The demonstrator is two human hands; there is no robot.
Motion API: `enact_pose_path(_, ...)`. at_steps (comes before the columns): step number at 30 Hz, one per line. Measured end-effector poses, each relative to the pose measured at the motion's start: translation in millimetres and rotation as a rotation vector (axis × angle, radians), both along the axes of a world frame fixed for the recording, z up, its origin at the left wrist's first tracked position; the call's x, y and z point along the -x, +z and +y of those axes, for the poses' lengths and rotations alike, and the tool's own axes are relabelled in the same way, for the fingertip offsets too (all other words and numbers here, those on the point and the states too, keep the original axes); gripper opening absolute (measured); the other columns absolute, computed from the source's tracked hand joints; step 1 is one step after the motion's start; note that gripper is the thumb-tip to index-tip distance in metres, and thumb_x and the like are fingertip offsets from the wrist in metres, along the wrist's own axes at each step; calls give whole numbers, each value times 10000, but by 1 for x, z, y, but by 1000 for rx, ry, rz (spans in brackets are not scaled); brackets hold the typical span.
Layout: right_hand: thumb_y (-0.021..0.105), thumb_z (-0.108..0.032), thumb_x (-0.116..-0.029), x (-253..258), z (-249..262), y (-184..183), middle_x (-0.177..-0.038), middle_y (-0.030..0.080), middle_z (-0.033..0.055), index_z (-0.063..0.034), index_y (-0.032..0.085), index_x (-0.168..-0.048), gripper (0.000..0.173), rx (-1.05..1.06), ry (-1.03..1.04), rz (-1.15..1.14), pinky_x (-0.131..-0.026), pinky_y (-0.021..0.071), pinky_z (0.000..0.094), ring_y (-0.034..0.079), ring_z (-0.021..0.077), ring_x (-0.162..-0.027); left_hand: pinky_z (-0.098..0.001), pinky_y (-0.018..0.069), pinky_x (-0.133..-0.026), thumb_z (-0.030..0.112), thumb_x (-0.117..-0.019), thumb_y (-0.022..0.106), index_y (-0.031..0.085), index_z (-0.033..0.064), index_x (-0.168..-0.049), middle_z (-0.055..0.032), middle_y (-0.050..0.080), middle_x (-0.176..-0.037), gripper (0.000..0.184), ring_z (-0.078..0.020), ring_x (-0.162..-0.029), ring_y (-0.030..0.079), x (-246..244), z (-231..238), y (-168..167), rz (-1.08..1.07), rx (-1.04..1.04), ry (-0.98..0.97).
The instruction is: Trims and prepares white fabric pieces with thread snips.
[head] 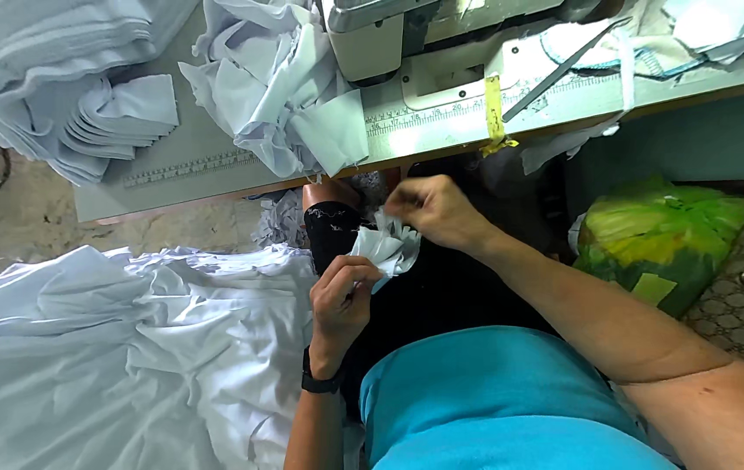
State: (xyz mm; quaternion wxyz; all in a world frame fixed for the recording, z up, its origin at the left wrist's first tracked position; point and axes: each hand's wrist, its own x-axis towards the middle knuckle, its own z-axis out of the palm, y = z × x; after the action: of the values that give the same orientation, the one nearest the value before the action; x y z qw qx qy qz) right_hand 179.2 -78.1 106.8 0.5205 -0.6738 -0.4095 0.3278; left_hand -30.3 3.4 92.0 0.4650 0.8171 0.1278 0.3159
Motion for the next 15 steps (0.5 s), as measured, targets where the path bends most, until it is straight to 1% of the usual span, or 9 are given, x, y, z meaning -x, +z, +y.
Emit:
enact_pose_path(1,654,-123,-976,-4,2,-1,-795,675,93,21,704,-917,163,-21,-111,-191,-675,524,341,629,147,-705,-195,580,-790,29,-914,719,679,49,-911,-19,686,-965,44,-54,-902,672,1,0,-1,-2,11,7)
enact_pose_path(2,652,-165,-989,-10,4,-1,-837,682,139,37,699,-972,208,-37,-182,-334,-677,526,416,649,222,-728,-201,583,-797,30,-910,725,680,56,-912,-13,686,-966,52,-55,-906,673,2,0,-2,-7,23,16)
enact_pose_path(3,660,-241,-996,-15,4,4,-877,685,147,29,689,-1069,282,-25,-198,-426,-663,516,440,646,247,-733,-208,586,-804,31,-907,729,682,63,-916,-10,687,-968,57,-58,-912,675,3,0,-3,-14,33,23)
enact_pose_path(5,647,-443,-979,-15,-1,19,-930,685,134,12,607,-1302,559,63,-129,-515,-631,512,475,652,272,-735,-213,590,-812,43,-907,739,686,78,-928,0,690,-971,66,-57,-919,678,4,1,-3,-21,44,33)
enact_pose_path(6,622,-468,-989,-11,-5,23,-943,693,145,21,599,-1308,584,75,-89,-549,-610,520,489,667,289,-732,-214,590,-810,42,-905,741,691,77,-931,0,693,-971,66,-59,-918,678,4,3,-4,-25,47,34)
enact_pose_path(8,624,-313,-1009,-3,-14,19,-918,685,151,29,648,-1168,378,-12,-19,-614,-560,515,451,663,279,-696,-205,588,-807,44,-902,743,688,81,-930,7,690,-975,72,-52,-920,676,3,4,-3,-25,45,43)
enact_pose_path(10,651,-162,-963,5,-22,10,-884,671,148,34,690,-1045,216,-160,28,-685,-531,510,378,653,250,-683,-196,584,-798,39,-892,750,687,81,-921,9,688,-979,82,-46,-918,671,3,5,-1,-23,45,65)
enact_pose_path(12,640,-120,-945,11,-29,3,-851,664,125,13,705,-975,152,-242,29,-780,-517,491,321,644,217,-674,-194,583,-798,36,-886,754,684,80,-914,10,686,-978,88,-48,-921,671,4,5,0,-20,47,76)
enact_pose_path(15,616,-86,-952,19,-31,-1,-835,679,132,8,709,-926,135,-238,-9,-901,-488,463,323,643,231,-641,-196,584,-795,31,-884,756,683,75,-916,7,685,-976,91,-53,-916,673,4,4,0,-20,39,67)
